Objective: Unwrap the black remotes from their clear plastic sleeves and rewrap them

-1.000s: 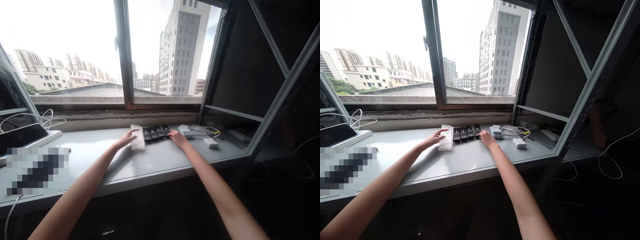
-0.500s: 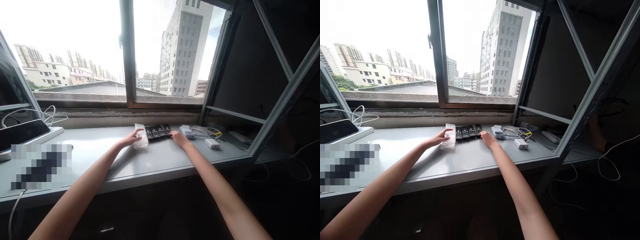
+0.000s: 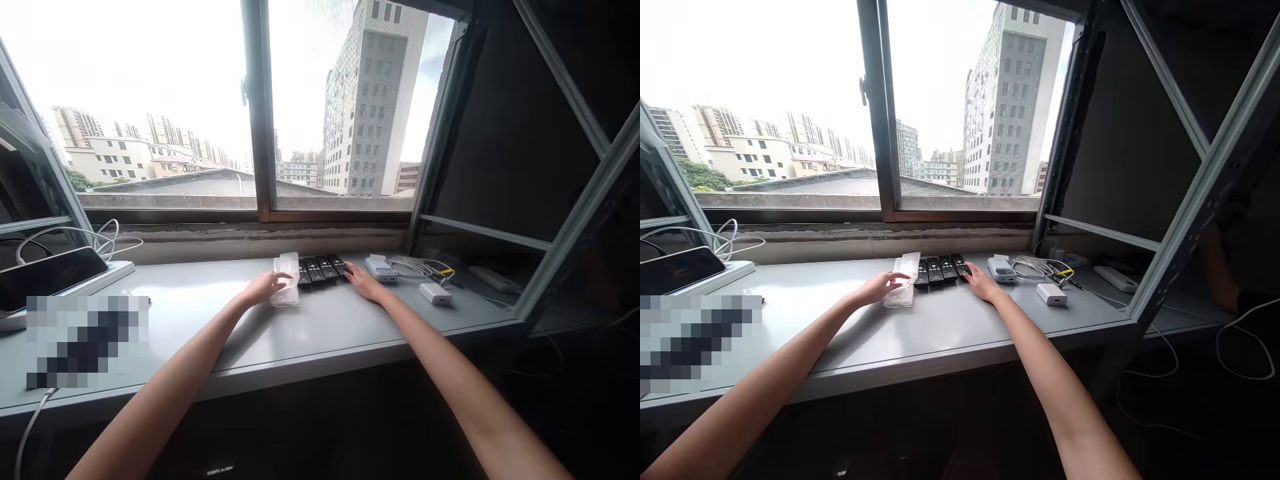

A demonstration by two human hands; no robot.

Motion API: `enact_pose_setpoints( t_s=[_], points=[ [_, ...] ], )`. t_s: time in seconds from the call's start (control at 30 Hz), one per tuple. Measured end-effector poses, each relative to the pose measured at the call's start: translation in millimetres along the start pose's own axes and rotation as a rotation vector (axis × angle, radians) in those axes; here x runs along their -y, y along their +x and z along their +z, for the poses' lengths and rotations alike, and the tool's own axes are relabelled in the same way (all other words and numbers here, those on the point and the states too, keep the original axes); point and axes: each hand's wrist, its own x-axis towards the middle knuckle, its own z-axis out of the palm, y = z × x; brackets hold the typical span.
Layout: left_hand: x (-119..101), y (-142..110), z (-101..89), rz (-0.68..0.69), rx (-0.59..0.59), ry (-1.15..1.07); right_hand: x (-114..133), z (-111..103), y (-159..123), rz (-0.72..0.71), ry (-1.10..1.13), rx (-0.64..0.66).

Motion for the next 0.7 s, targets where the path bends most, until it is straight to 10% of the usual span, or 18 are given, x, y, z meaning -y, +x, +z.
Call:
enact_pose_setpoints(
  t_s=[0.7],
  points=[
    [-2.8,-9.1,9.2,0.242,0.079,0.125,12.5,23.1,54.2,0.109,0.192,0.036]
  ],
)
